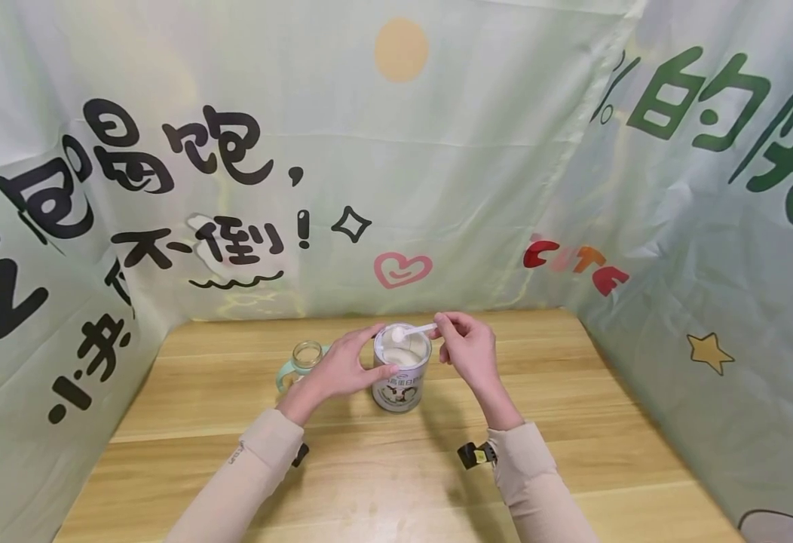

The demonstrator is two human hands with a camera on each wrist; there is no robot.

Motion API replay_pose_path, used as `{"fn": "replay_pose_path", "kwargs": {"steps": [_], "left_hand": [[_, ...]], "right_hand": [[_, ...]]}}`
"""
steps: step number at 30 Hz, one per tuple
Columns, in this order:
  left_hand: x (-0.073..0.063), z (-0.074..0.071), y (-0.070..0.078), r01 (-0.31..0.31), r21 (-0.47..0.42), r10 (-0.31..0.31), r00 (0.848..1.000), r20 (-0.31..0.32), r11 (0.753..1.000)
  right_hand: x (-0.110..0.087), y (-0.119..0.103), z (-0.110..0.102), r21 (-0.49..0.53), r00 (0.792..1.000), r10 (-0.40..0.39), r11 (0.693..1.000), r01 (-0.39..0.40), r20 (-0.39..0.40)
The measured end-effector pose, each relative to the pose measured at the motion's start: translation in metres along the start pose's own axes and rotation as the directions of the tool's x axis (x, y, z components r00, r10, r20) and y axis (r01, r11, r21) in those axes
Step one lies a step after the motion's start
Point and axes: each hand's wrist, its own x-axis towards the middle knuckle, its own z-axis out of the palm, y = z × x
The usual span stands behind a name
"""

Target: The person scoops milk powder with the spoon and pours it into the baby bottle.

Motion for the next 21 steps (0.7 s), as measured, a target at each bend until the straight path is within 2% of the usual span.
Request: {"fn": "replay_pose_path", "kwargs": {"steps": [7, 21], "left_hand": [[0.0, -0.004, -0.005, 0.018, 0.002, -0.018, 1.0, -0.026, 1.0], [-0.014, -0.028, -0.021, 0.065, 0.028, -0.06, 0.987, -0.15, 0.997]], "right_hand": [[0.001, -0.004, 0.003, 0.03, 1.0, -0.015, 0.999, 0.015, -0.002], [0.0, -0.011, 0.024, 0.076, 1.0, -0.007, 0.997, 0.006, 0.015]]}}
